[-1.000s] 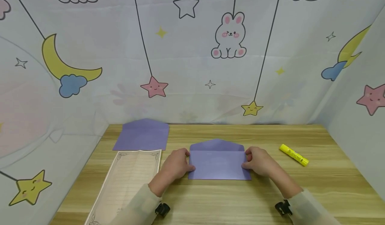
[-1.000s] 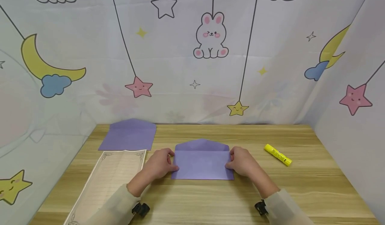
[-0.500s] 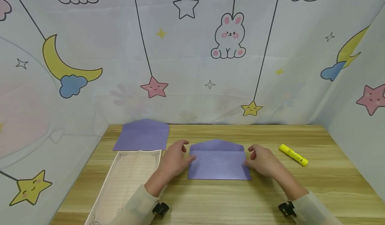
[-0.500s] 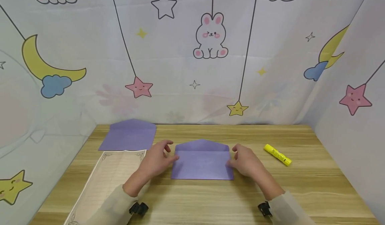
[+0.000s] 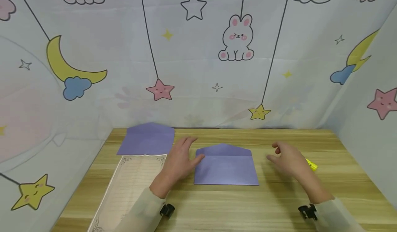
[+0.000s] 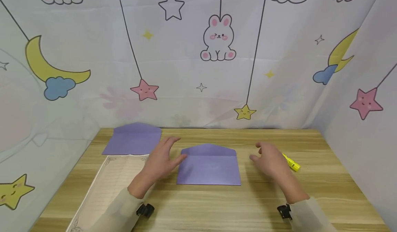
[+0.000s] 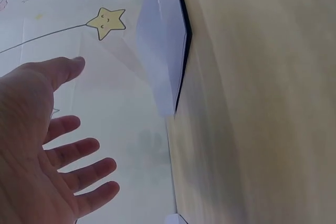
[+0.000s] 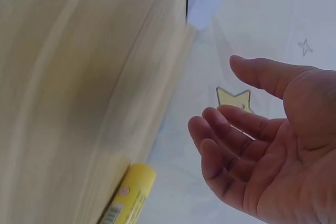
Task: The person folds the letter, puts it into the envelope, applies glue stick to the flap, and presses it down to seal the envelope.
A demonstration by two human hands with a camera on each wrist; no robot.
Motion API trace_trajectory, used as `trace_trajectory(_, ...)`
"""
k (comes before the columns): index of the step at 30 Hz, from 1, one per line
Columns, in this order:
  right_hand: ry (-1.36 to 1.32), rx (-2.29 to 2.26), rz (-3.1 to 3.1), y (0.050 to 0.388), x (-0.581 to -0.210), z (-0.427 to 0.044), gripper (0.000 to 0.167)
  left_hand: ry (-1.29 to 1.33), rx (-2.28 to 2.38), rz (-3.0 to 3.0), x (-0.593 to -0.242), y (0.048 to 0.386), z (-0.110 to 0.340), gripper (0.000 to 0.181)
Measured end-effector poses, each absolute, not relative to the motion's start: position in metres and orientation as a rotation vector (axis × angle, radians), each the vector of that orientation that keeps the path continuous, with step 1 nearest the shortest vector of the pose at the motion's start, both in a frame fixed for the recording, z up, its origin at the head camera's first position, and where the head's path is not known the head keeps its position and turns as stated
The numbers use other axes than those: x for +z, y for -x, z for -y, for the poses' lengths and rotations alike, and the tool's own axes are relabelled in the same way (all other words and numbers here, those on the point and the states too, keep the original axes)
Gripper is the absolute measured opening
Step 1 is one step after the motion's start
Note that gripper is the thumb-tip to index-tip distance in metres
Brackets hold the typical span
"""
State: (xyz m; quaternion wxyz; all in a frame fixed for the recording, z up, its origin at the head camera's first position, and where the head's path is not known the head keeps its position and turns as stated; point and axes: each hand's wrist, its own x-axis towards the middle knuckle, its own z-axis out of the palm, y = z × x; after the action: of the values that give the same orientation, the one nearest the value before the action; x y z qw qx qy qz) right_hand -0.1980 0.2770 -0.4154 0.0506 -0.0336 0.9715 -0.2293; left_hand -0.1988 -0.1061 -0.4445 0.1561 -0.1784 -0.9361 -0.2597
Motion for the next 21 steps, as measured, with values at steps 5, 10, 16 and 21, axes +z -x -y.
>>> trace_trajectory(5, 0.060, -0.638, -2.999, 0.200, -0.416, -0.294, 0.060, 0.565, -0.658, 2.677, -0.445, 0.205, 0.107, 0.069)
trace_trajectory(10, 0.102, -0.513, -3.114, 0.203, -0.423, -0.314, 0.058, 0.618, -0.606, 2.670, -0.445, 0.206, 0.107, 0.073)
trace_trajectory(16, 0.119, -0.389, -3.141, 0.208, -0.430, -0.337, 0.058, 0.621, -0.588, 2.685, -0.447, 0.207, 0.107, 0.078)
trace_trajectory(21, 0.087, -0.316, -3.110, 0.211, -0.432, -0.346, 0.061, 0.634, -0.553, 2.681, -0.450, 0.207, 0.106, 0.080)
